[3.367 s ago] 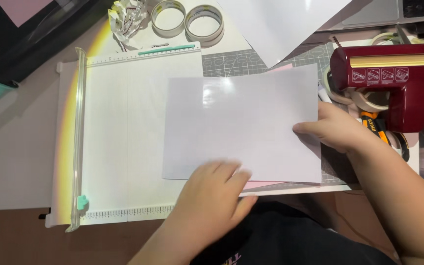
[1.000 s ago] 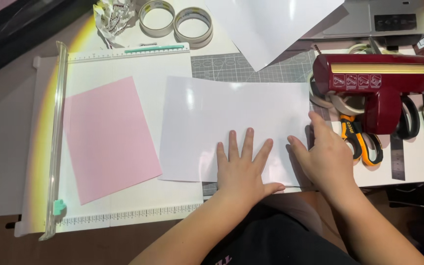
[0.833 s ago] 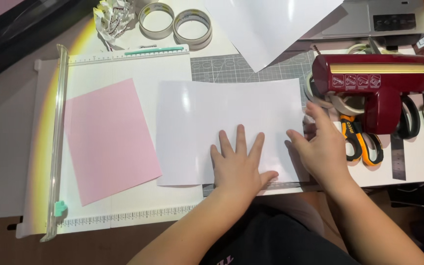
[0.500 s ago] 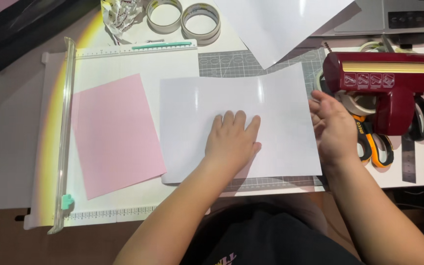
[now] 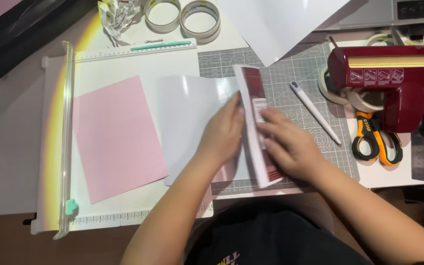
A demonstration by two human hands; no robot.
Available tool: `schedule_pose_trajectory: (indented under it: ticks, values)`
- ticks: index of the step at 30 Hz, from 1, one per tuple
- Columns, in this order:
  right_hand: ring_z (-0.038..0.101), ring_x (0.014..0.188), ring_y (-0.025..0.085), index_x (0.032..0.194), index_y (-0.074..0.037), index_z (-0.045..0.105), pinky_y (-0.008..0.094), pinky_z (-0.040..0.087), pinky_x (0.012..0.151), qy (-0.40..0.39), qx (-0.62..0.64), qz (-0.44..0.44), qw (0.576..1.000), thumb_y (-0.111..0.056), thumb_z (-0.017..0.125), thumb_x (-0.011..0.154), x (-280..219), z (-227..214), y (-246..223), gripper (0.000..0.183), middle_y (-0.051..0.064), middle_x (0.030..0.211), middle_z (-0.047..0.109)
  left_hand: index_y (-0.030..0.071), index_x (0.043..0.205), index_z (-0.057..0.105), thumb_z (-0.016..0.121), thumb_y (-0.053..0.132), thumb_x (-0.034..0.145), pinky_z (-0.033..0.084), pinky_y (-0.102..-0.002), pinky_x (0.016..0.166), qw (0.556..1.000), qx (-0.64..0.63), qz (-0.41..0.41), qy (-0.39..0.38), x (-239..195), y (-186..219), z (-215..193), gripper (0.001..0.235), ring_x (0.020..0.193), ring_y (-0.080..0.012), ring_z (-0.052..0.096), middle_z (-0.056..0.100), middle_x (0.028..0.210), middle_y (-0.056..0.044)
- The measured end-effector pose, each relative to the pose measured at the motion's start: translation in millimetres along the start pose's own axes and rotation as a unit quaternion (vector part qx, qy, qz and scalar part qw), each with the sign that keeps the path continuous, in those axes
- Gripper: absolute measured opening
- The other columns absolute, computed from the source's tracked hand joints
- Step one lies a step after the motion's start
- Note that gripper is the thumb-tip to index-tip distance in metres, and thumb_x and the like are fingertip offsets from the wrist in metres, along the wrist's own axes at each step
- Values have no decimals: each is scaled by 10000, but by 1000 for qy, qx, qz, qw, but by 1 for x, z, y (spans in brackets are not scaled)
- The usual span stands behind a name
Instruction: The person uses a stylus to score a printed card on a scoring board, then folds the card along the scored lines and slides it into a clear plastic sleeve.
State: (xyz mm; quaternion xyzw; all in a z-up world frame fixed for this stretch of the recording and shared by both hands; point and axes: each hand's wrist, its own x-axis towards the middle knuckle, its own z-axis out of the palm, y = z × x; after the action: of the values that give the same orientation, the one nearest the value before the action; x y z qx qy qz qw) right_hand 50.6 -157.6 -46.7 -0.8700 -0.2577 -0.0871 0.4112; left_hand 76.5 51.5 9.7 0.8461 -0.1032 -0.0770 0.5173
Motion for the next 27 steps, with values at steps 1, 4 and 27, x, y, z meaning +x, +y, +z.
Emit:
schedule_pose_trajectory:
  ticks: [1, 4, 27]
  values:
    - [523, 1394, 394, 1283, -112, 722, 498, 440, 1136, 1, 0, 2, 1000, -186, 675, 915, 1, 4, -1, 378, 180, 1429, 630, -87, 1522, 379, 272, 355, 1075, 298, -671, 1179, 1000, 1, 0, -3, -1, 3, -2, 638, 1407, -538, 438, 479, 1490, -377]
    - [489, 1410, 406, 1321, -164, 700, 489, 428, 1143, -16, -90, -70, 993, -270, 675, 936, 4, 15, -3, 400, 154, 1451, 608, 15, 1591, 305, 264, 533, 1043, 330, -604, 1189, 994, -79, -71, 25, -6, 10, -7, 755, 1442, -424, 456, 509, 1523, -252]
    - [550, 1353, 417, 1344, -72, 679, 536, 437, 1118, 28, -8, 64, 998, -312, 582, 1001, -15, -35, 21, 430, 232, 1387, 640, 11, 1616, 68, 568, 169, 951, 438, -662, 1076, 991, -62, -115, 28, 17, 38, 41, 847, 1302, -582, 526, 543, 1377, -405]
